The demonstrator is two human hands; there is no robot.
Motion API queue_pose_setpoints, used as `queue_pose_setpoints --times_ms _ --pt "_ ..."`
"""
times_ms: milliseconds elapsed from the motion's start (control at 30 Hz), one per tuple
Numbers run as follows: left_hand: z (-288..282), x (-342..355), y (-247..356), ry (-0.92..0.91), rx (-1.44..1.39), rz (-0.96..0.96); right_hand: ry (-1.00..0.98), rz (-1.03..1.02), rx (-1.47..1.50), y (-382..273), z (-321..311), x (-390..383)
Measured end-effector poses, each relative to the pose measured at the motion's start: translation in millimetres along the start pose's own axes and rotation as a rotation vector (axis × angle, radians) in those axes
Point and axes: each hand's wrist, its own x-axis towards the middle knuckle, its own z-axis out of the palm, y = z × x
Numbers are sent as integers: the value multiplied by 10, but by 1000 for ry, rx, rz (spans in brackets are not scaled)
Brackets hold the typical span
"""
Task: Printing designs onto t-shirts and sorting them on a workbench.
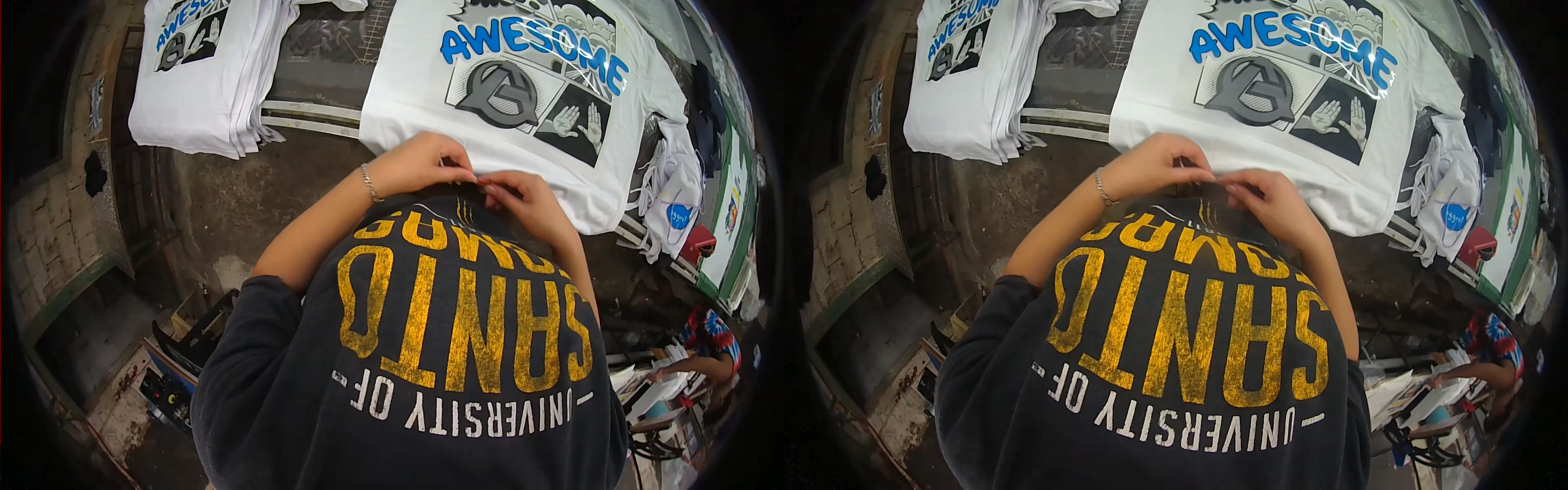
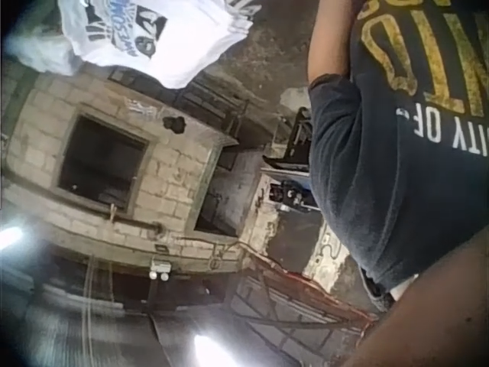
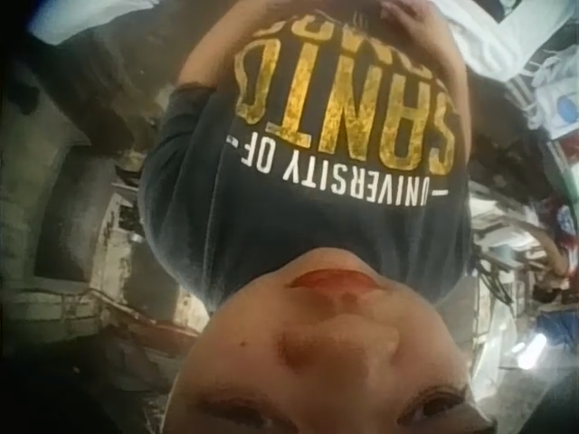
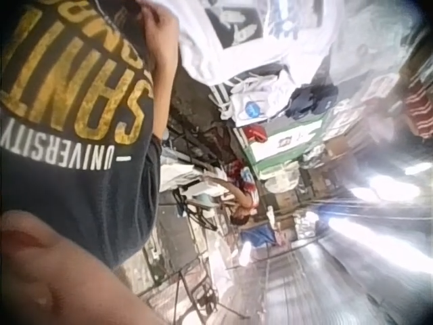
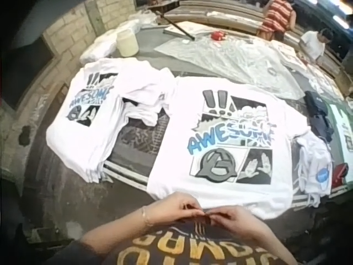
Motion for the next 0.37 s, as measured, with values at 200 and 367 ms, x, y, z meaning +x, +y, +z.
queue_pose_setpoints --times_ms 200,367 --pt "-305 366 -230 173 291 -8 112 -13 -5 178 -183 632" --pt "-621 861 -385 91 610 -74 158 67 -67 193 -325 1123"
